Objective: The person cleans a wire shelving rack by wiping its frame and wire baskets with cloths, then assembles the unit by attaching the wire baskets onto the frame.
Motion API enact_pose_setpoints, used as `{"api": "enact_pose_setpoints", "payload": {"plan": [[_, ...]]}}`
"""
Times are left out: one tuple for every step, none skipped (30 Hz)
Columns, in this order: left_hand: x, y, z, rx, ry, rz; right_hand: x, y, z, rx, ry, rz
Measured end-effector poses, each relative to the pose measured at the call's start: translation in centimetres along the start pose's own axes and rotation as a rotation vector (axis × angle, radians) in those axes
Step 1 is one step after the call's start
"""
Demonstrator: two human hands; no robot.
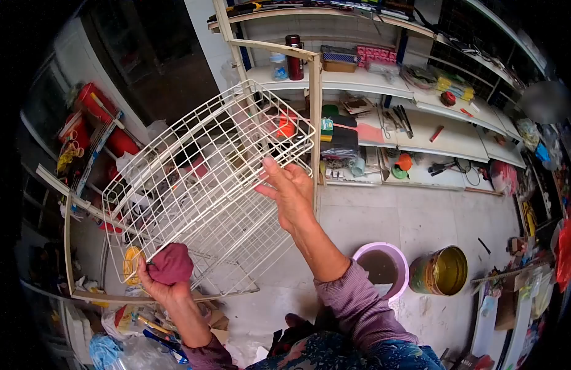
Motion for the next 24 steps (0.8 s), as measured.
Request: {"api": "enact_pose_setpoints", "payload": {"plan": [[0.3, 0.4, -0.2, -0.013, 0.032, -0.005, 0.0, 0.4, 0.4, 0.002, 0.001, 0.004], [0.6, 0.8, -0.3, -0.028, 0.064, -0.012, 0.1, 0.3, 0.6, 0.022, 0.035, -0.029], [0.8, 1.1, 0.1, -0.025, 0.066, -0.016, 0.2, 0.2, 0.6, 0.043, 0.071, -0.061], [0.8, 0.7, -0.1, -0.05, 0.128, -0.086, 0.1, 0.0, 0.5, 0.046, 0.074, -0.058], [0.7, 0.1, -0.4, -0.075, 0.189, -0.156, -0.2, -0.3, 0.1, 0.069, 0.089, -0.057], [0.6, 0.0, -0.5, -0.071, 0.19, -0.159, -0.4, -0.4, -0.2, 0.094, 0.103, -0.056], [0.4, 0.3, 0.0, -0.061, 0.123, -0.087, -0.5, -0.4, -0.2, 0.097, 0.104, -0.055], [0.3, 0.6, 0.6, -0.054, 0.056, -0.016, -0.4, -0.5, -0.2, 0.098, 0.087, -0.064], [0.4, 0.7, 0.6, -0.057, 0.053, -0.021, -0.3, -0.7, -0.1, 0.097, 0.072, -0.076], [0.4, 0.8, 0.6, -0.056, 0.06, -0.042, -0.4, -0.8, -0.4, 0.098, 0.076, -0.081], [0.4, 0.8, 0.7, -0.058, 0.065, -0.062, -0.6, -0.9, -0.7, 0.118, 0.085, -0.081], [0.4, 0.8, 0.8, -0.065, 0.057, -0.064, -0.7, -1.0, -0.9, 0.139, 0.092, -0.085], [0.0, 0.8, 0.8, -0.039, 0.047, -0.044, -0.7, -1.2, -1.0, 0.14, 0.091, -0.102], [-0.2, 0.8, 0.9, -0.017, 0.034, -0.025, -0.6, -1.1, -1.1, 0.153, 0.08, -0.104], [-0.2, 0.9, 1.0, -0.029, 0.019, -0.03, -0.5, -1.1, -1.2, 0.167, 0.069, -0.106], [-0.2, 1.4, 1.1, -0.015, -0.005, 0.0, -0.5, -1.3, -1.3, 0.167, 0.055, -0.101], [-0.2, 1.8, 1.4, -0.001, -0.028, 0.032, -0.6, -1.8, -1.4, 0.167, 0.053, -0.119], [-0.4, 1.9, 1.7, 0.004, -0.062, 0.046, -0.9, -1.9, -1.7, 0.136, 0.058, -0.092], [-0.4, 2.0, 2.0, -0.006, -0.073, 0.045, -1.1, -1.9, -1.9, 0.105, 0.065, -0.065], [-0.5, 2.0, 2.1, -0.035, -0.071, 0.04, -1.0, -2.0, -2.0, 0.098, 0.086, -0.083], [-0.7, 1.7, 1.8, -0.061, -0.068, 0.037, -0.9, -2.0, -2.5, 0.1, 0.084, -0.092], [-1.3, 1.1, 1.9, -0.066, -0.074, 0.036, -1.4, -2.6, -3.0, 0.085, 0.103, -0.113], [-2.1, 0.0, 1.9, -0.059, -0.059, 0.028, -1.6, -3.0, -3.4, 0.07, 0.122, -0.134], [-2.5, -0.8, 1.9, -0.051, -0.044, 0.019, -1.5, -2.8, -3.3, 0.067, 0.119, -0.121]]}}
Point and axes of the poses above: each hand's wrist, its own x-axis towards the middle knuckle, its own y-axis out of the back of the hand, z = x × y, the point moved 9 cm from there along x, towards the middle knuckle
